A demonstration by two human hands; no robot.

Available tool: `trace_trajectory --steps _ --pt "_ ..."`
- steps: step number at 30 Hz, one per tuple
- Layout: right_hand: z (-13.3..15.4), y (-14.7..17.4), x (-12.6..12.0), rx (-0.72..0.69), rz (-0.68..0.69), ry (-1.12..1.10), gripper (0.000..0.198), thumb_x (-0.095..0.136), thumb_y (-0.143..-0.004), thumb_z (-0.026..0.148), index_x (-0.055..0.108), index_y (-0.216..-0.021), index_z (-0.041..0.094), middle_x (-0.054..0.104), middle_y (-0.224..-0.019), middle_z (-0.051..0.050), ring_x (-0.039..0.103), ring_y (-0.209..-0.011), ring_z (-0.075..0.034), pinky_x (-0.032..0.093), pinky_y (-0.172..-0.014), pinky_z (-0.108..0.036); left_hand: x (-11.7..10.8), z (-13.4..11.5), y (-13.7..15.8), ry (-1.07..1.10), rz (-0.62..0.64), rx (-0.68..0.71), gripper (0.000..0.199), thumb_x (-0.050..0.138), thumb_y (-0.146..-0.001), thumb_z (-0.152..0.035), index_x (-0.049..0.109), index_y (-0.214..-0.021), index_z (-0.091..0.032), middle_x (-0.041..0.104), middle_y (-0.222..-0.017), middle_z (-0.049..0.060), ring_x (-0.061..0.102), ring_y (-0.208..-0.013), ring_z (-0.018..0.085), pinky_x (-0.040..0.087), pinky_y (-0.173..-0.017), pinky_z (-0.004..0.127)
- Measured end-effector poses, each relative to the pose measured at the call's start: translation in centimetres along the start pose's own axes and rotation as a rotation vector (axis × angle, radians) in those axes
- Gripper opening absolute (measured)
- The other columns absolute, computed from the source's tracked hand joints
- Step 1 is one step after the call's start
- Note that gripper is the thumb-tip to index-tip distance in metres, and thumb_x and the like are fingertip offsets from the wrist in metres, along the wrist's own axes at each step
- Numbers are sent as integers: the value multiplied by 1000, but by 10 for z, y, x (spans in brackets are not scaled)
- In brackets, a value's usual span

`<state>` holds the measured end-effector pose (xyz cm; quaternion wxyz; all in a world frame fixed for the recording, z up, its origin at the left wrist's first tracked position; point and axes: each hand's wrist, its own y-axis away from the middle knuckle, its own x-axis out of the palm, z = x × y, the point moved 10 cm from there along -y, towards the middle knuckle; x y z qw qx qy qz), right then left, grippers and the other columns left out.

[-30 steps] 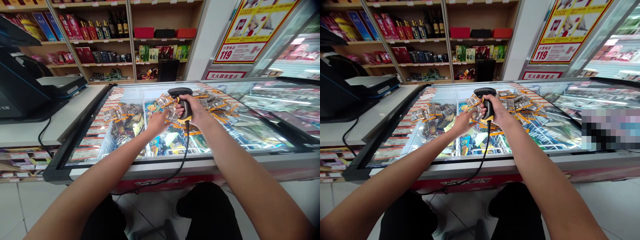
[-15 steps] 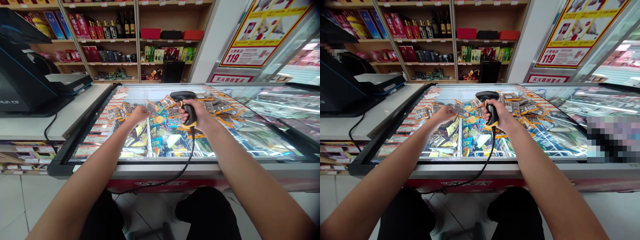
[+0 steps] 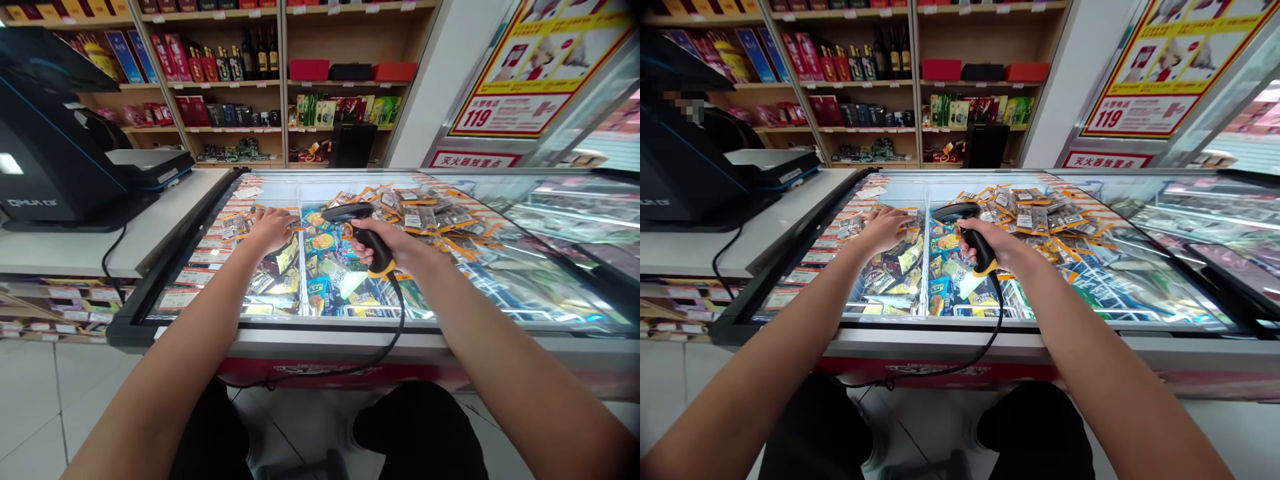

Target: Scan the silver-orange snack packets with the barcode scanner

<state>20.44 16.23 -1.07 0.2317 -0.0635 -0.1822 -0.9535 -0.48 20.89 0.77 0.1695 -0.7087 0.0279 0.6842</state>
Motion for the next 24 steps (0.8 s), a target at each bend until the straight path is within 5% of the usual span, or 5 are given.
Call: trace_trajectory --steps 18,24 --pt "-2 -2 -1 7 9 -48 26 75 -91 40 59 -85 20 56 -60 -2 42 -45 -10 41 -36 -21 8 5 -2 46 12 -32 55 51 -100 -33 57 -154 -33 59 -156 9 45 -139 40 35 -111 57" --pt "13 -3 -13 -95 -91 -207 22 75 -88 31 56 -88 22 55 -63 0 43 -46 -10 40 -36 -18 0 1 -3 -69 -8 -11 45 55 -98 -39 73 -139 -33 66 -141 12 46 -136 41 33 -111 59"
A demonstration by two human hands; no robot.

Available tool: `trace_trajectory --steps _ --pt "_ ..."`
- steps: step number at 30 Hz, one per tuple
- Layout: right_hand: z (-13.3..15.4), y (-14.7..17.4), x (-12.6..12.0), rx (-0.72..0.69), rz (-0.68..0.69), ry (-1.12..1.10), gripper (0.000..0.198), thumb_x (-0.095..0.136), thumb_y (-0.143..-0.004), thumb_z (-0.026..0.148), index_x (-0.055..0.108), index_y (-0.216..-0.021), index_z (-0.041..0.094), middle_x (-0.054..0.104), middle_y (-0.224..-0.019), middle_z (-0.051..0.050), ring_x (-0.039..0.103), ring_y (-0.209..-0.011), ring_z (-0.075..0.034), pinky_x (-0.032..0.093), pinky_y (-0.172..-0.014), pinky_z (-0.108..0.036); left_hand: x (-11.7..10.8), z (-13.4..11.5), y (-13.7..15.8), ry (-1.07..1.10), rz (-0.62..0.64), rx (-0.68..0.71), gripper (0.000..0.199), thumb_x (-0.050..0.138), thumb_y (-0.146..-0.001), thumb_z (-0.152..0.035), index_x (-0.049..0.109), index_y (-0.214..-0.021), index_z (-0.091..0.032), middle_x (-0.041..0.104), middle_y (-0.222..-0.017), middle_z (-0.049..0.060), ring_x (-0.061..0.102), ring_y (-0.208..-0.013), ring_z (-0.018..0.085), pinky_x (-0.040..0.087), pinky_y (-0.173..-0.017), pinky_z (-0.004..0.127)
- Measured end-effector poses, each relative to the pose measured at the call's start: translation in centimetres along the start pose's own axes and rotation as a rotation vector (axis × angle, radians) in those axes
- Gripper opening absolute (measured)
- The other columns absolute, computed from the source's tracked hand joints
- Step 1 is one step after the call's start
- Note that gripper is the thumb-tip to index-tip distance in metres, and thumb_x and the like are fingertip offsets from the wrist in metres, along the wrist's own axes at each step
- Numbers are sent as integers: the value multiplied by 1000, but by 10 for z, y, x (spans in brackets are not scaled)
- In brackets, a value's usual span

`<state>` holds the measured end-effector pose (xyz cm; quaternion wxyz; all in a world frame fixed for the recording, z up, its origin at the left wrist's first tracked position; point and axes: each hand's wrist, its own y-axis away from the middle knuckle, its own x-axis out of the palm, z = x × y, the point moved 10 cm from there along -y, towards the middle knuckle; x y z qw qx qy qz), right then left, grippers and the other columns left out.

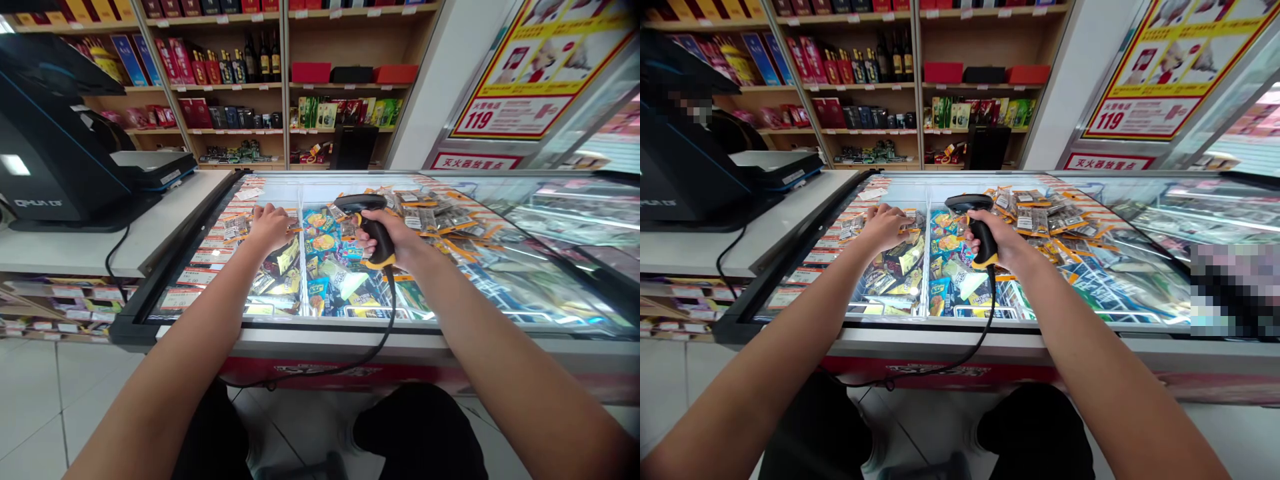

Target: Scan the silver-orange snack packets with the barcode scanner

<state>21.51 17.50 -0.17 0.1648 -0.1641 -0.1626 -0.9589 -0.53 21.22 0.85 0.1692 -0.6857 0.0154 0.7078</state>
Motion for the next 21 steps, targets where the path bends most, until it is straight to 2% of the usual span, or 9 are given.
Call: trace_trajectory --steps 6,8,10,12,14,15,18,20,21 --pt "17 -3 -22 -87 -94 -181 16 72 -88 28 57 -91 22 54 -62 3 43 -45 -9 43 -38 -18 -10 44 8 -117 -37 -277 38 60 -92 -42 79 -119 -23 65 -136 20 49 -135 44 36 -109 59" --pt "21 -3 -25 -111 -111 -209 14 70 -89 27 57 -92 22 53 -61 4 42 -45 -8 45 -39 -18 -14 48 11 -126 -58 -282 37 60 -92 -41 78 -117 -22 64 -136 21 49 -136 45 36 -109 60" --pt "24 -2 -26 -126 -117 -212 12 68 -90 27 58 -92 22 52 -61 4 42 -45 -9 45 -39 -18 -18 41 12 -121 -81 -262 37 60 -92 -38 76 -121 -21 63 -137 22 48 -138 44 36 -111 60" --pt "25 -2 -25 -134 -115 -203 12 68 -91 27 58 -92 22 51 -61 4 42 -45 -9 45 -39 -18 -22 22 11 -75 -113 -209 41 59 -94 -36 73 -129 -21 60 -144 22 47 -141 43 35 -114 62" --pt "25 -2 -24 -132 -117 -200 11 68 -91 27 58 -91 22 51 -61 4 43 -45 -9 44 -38 -17 -20 -14 8 46 -115 -68 47 54 -99 -40 67 -140 -22 54 -156 19 45 -145 41 33 -118 63" --pt "24 -2 -24 -126 -121 -201 11 67 -91 27 57 -91 22 52 -62 3 43 -45 -9 44 -38 -17 -16 -39 6 137 -83 57 50 51 -102 -45 62 -147 -25 48 -163 16 42 -150 39 31 -122 64" --pt "22 -4 -24 -111 -122 -212 11 66 -91 26 56 -90 21 52 -61 3 45 -45 -8 43 -39 -16 4 -108 9 341 87 383 63 41 -107 -58 40 -165 -34 23 -181 3 21 -165 34 21 -130 62" --pt "21 -5 -23 -105 -101 -215 11 65 -92 27 55 -90 21 52 -62 3 45 -45 -8 42 -39 -16 14 -131 9 372 166 440 71 36 -108 -61 26 -171 -31 17 -182 5 18 -166 34 20 -131 60" --pt "20 -6 -22 -105 -89 -214 12 65 -91 28 55 -91 21 52 -62 3 45 -45 -8 43 -40 -17 17 -137 8 355 188 440 72 36 -108 -61 25 -172 -30 17 -182 6 21 -166 34 20 -131 60"
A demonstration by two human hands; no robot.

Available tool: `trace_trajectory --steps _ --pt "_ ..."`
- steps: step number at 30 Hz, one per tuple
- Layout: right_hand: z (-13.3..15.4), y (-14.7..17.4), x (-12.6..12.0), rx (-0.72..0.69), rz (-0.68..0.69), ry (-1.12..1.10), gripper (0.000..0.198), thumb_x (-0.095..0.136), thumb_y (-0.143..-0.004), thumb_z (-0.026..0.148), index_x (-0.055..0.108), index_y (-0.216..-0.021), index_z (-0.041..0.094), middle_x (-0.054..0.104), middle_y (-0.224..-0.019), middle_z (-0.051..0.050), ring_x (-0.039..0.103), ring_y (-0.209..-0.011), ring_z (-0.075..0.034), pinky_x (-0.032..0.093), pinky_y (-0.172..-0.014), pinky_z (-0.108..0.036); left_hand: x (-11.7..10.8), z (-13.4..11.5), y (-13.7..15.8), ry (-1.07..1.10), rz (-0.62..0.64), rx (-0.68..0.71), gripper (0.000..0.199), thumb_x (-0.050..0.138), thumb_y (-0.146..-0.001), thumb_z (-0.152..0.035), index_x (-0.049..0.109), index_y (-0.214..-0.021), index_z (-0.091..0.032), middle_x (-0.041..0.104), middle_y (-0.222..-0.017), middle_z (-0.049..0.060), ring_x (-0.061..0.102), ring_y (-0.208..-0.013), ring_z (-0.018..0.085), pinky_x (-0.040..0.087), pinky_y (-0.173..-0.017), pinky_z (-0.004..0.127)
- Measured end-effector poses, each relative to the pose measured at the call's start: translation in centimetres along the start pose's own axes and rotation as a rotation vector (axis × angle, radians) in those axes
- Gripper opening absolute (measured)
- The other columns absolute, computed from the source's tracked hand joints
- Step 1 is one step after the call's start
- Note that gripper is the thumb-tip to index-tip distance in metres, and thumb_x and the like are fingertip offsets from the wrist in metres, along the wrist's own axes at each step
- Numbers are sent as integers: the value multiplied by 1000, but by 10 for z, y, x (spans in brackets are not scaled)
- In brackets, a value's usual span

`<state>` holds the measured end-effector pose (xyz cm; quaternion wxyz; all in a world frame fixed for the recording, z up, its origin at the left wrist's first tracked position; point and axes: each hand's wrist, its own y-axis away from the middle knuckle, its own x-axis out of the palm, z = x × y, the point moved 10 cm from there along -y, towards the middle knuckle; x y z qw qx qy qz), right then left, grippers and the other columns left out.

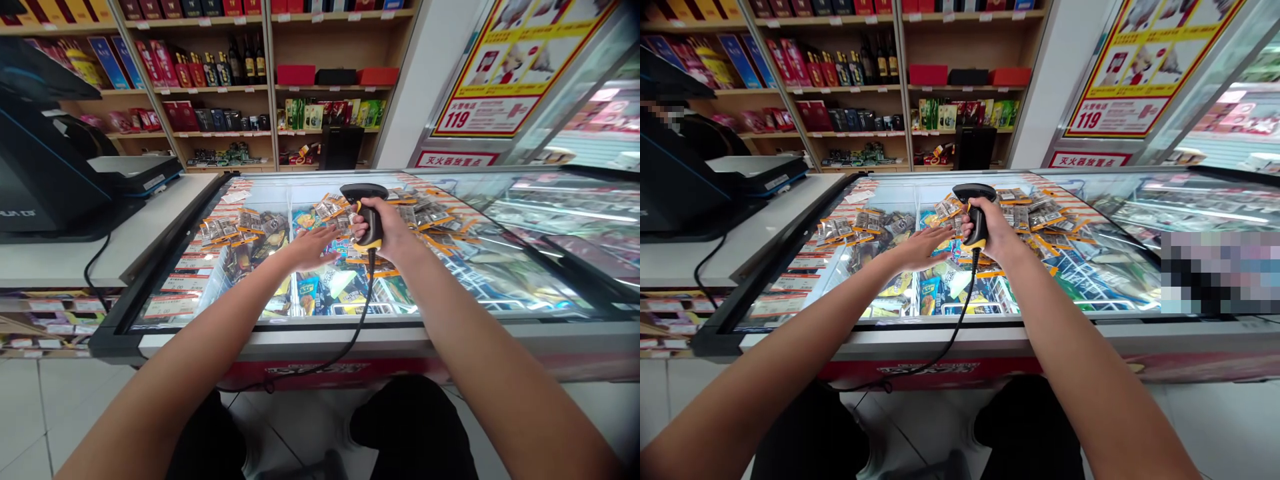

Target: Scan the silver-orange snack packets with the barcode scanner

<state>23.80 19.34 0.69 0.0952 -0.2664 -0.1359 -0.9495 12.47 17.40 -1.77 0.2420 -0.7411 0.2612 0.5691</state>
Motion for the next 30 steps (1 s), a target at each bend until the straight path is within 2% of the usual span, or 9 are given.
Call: trace_trajectory --steps 2,6,10,14,17,22,27,30 --pt "0 0 1 0 15 6 15 68 -90 28 55 -90 22 53 -62 3 45 -46 -8 44 -41 -17 -1 -2 -2 -65 8 -25 69 37 -108 -60 31 -170 -28 24 -180 9 29 -163 36 24 -129 60" --pt "-2 1 1 12 3 13 16 68 -90 28 53 -89 22 53 -62 3 44 -45 -9 45 -40 -18 -20 1 12 -217 -40 -26 59 46 -107 -53 52 -157 -23 51 -164 14 47 -148 36 38 -121 53" --pt "-6 4 2 52 21 44 18 70 -88 28 53 -88 22 52 -62 3 44 -45 -9 43 -39 -17 -33 25 33 -297 -57 -40 47 54 -103 -30 62 -149 -25 63 -143 13 57 -133 33 47 -108 44" --pt "-22 8 7 171 121 204 23 76 -87 31 55 -84 22 55 -62 0 43 -46 -10 42 -36 -19 -44 67 44 -234 -112 -127 43 55 -102 -30 66 -142 -21 64 -129 14 62 -121 30 50 -102 39" --pt "-38 13 11 259 182 350 29 80 -86 36 56 -79 22 57 -62 -3 44 -45 -11 42 -36 -21 -47 82 45 -190 -146 -138 39 59 -100 -34 68 -134 -18 64 -125 13 63 -118 29 49 -103 37" --pt "-44 15 14 244 165 462 25 78 -90 36 61 -79 20 57 -60 -3 45 -46 -10 43 -36 -20 -46 83 45 -218 -138 -141 37 60 -98 -32 71 -130 -17 65 -123 14 62 -122 31 49 -102 37" --pt "-44 17 19 236 213 491 29 73 -93 37 61 -72 20 54 -56 -4 41 -44 -10 43 -35 -20 -46 79 44 -232 -137 -149 36 60 -98 -31 72 -129 -18 65 -124 13 62 -120 30 49 -102 37" --pt "-42 17 19 228 219 489 31 70 -95 37 60 -72 19 53 -57 -4 43 -44 -10 43 -36 -20 -50 84 47 -301 -123 -226 35 62 -96 -35 74 -124 -19 67 -125 14 62 -120 32 50 -100 39"
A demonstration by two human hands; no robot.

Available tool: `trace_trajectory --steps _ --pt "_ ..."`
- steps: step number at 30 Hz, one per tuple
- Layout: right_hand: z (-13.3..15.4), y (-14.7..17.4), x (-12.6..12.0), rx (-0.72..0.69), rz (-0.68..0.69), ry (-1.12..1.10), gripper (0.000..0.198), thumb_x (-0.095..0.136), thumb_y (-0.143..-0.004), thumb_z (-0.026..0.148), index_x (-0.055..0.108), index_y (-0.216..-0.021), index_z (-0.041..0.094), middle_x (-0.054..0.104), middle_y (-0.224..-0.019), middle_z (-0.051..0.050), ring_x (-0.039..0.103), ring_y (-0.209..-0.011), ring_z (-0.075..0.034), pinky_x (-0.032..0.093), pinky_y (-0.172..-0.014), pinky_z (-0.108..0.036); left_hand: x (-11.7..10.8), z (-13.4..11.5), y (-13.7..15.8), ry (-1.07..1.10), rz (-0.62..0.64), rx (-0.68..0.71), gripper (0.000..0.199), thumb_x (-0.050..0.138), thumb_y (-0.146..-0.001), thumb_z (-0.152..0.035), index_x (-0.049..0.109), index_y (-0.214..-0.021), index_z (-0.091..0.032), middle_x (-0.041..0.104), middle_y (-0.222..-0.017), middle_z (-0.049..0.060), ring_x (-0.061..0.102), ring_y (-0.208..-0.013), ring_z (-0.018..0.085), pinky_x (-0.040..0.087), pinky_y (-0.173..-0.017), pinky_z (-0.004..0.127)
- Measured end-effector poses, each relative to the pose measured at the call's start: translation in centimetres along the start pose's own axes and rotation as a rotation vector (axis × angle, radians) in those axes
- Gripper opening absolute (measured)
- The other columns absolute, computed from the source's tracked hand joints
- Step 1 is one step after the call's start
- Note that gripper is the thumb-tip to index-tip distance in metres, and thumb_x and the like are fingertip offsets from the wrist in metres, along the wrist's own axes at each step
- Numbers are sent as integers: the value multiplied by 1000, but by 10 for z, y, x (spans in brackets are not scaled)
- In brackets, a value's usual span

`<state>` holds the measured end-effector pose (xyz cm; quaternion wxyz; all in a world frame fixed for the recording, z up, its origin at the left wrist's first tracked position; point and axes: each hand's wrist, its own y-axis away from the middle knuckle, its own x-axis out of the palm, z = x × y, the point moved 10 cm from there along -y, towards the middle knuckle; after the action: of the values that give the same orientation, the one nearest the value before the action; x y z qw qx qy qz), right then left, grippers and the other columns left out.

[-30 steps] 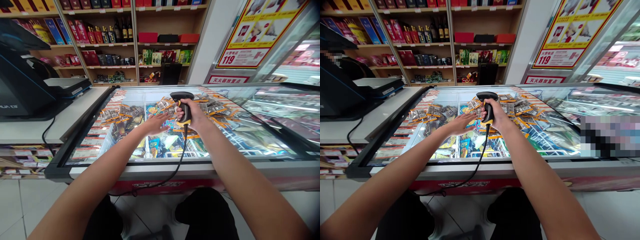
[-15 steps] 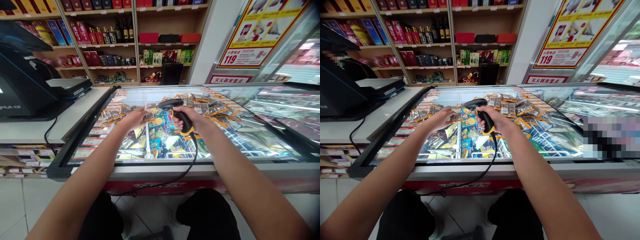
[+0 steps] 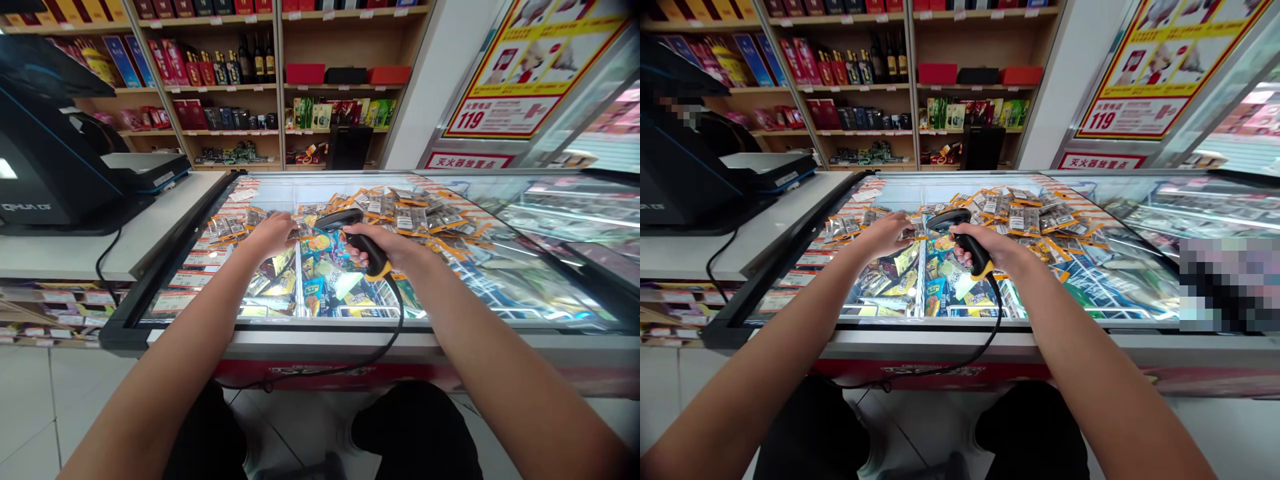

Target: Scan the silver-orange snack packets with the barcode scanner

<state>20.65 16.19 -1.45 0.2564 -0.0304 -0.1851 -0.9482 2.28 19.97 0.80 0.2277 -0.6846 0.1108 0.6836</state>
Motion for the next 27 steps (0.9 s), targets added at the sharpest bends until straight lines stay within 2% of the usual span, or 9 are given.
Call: trace_trajectory --steps 4,7,11,13,15,18,20,24,27 --pt "10 1 -13 -56 -109 -128 25 70 -96 34 59 -79 19 55 -62 -3 46 -46 -10 43 -36 -20 -10 36 11 -200 5 -278 32 68 -89 -36 75 -115 -18 71 -125 16 59 -127 37 45 -107 47" --pt "18 0 -21 -100 -173 -306 15 64 -98 28 59 -87 19 54 -63 0 46 -45 -9 42 -36 -17 -21 49 19 -289 -41 -381 33 67 -89 -36 77 -112 -14 69 -127 21 55 -131 41 44 -109 50" --pt "21 -3 -32 -118 -229 -463 12 58 -100 27 60 -94 18 52 -62 1 46 -44 -8 43 -37 -15 -21 23 -1 -220 -121 -251 41 62 -94 -41 73 -125 -18 61 -146 19 50 -138 39 41 -113 52" --pt "20 -4 -37 -129 -253 -485 11 59 -100 28 60 -94 18 53 -62 2 46 -44 -8 43 -38 -16 -7 -1 -22 -116 -76 -124 48 55 -99 -47 67 -139 -23 46 -166 14 41 -149 39 37 -118 54" --pt "19 -6 -40 -129 -254 -487 10 60 -99 27 60 -93 18 53 -61 2 45 -43 -8 43 -37 -17 10 -18 -40 -21 -11 -48 59 47 -103 -50 53 -157 -26 33 -176 12 35 -156 39 33 -122 57" --pt "16 -8 -39 -123 -243 -479 11 62 -98 27 60 -92 19 54 -60 1 45 -42 -8 43 -36 -17 23 -32 -54 78 -14 23 69 39 -108 -49 24 -173 -31 33 -175 14 43 -152 39 34 -121 57" --pt "15 -8 -37 -117 -241 -469 10 61 -99 26 61 -93 18 54 -61 1 46 -42 -8 43 -36 -17 27 -30 -53 106 -26 23 72 37 -108 -53 16 -174 -33 39 -171 16 48 -147 41 35 -119 58" --pt "15 -9 -33 -114 -216 -455 11 61 -99 27 62 -95 16 54 -62 2 47 -43 -8 44 -37 -17 29 -19 -44 116 -50 -26 75 37 -107 -58 24 -174 -27 42 -165 19 42 -151 42 33 -122 54" --pt "18 -10 -32 -127 -188 -451 12 62 -98 28 61 -93 17 55 -62 2 47 -43 -9 44 -36 -18 19 -17 -49 135 -127 -55 76 42 -105 -59 30 -172 -26 33 -170 19 35 -155 41 32 -123 53"
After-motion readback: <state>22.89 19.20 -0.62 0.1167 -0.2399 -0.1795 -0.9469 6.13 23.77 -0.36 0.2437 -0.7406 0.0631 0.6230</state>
